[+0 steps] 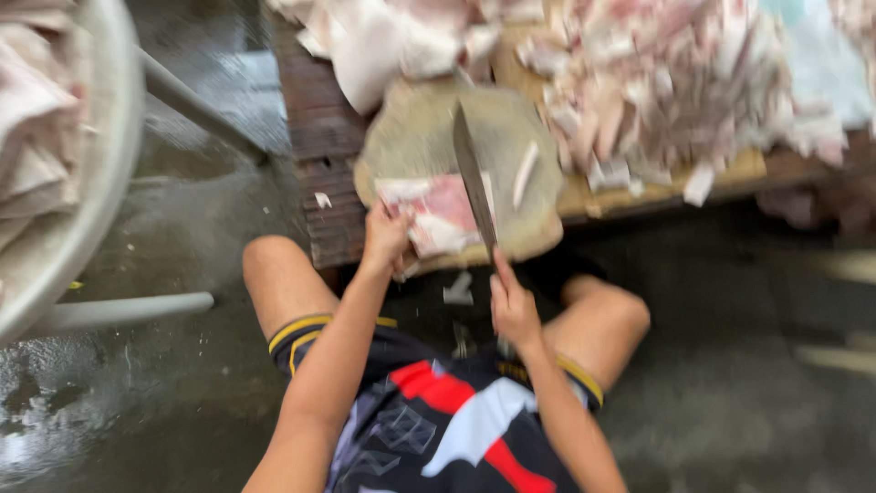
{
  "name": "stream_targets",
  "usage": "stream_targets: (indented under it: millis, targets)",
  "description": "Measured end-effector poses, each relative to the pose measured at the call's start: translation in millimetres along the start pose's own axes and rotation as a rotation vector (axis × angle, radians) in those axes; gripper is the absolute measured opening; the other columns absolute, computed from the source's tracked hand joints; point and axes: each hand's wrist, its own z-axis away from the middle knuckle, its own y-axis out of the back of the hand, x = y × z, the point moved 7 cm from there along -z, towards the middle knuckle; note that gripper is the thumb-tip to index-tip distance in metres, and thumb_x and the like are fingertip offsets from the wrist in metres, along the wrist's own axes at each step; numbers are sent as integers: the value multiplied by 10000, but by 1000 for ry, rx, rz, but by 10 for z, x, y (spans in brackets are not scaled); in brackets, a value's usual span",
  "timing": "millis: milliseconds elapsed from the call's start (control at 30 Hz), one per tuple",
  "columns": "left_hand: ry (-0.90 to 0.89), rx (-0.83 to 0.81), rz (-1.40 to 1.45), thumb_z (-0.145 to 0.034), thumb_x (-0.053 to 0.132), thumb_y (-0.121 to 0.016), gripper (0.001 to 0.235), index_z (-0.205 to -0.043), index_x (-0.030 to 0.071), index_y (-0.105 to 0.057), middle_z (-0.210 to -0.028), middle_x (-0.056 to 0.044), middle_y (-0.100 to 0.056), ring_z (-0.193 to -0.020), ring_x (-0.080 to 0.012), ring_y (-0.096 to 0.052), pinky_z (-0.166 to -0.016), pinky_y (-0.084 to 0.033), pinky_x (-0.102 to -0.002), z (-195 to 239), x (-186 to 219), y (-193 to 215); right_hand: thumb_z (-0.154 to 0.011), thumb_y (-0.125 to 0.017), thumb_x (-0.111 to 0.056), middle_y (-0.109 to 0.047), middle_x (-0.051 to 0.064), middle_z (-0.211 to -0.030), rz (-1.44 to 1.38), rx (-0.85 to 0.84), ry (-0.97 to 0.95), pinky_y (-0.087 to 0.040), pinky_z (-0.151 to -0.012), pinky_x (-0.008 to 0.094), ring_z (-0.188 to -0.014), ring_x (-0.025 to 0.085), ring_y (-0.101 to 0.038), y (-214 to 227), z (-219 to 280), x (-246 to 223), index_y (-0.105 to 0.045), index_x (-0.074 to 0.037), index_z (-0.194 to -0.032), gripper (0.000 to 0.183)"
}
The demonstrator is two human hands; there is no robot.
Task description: The person slices strips of pork skin and fat into smaller pieces using a cleaver on a wooden cutting board. They reach for new pieces from a pile, position them on the board, and cut them into multiple strips before moving them aside.
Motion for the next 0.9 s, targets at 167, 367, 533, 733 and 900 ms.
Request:
stream_targets:
  millis: [167, 367, 533, 733, 900]
  targets:
    - [3, -76, 252, -905, -75, -626, 348, -1246, -19, -588, -1116, -115, -711, -934, -203, -701, -814, -603, -342, -8, 7, -85, -1057, -494, -230, -508, -16, -570, 24, -6, 121, -489, -458, 293, -462, 92, -487, 37, -149, -184, -402, -343, -1580, 543]
    - [146, -124, 306, -860, -102, -543, 490, -1329, 24, -484, -1173, -130, -670, -959, -259, -716, -720, -633, -415, 111, 119, -98, -1044, -468, -238, -456, -14, -561, -138, -40, 32, -475, -424, 283, -438, 84, -453, -112, -148, -261, -367, -390, -1583, 569]
    - [212, -99, 257, -864, -100, -497, 504, -1351, 24, -461, -1168, -140, -663, -970, -292, -716, -682, -647, -424, 165, 205, -100, -1045, -472, -241, -452, -36, -570, -167, -69, 17, -466, -419, 292, -446, 81, -451, -127, -146, -291, -366, -397, -1584, 571]
    - [-6, -79, 60, -903, -58, -616, 393, -1290, -80, -554, -1070, -148, -631, -907, -229, -627, -788, -555, -343, 172, 32, -72, -1033, -501, -240, -597, 107, -553, 260, 85, 157, -534, -541, 370, -485, 178, -603, -23, -163, -314, -375, -351, -1573, 565]
    - [-132, -72, 40, -819, -35, -575, 428, -1247, -25, -573, -1082, -79, -692, -949, -160, -659, -849, -557, -291, 250, 71, -79, -1029, -511, -232, -655, 238, -775, 271, 89, 281, -552, -621, 438, -687, 388, -655, -37, -213, -253, -382, -319, -1574, 567]
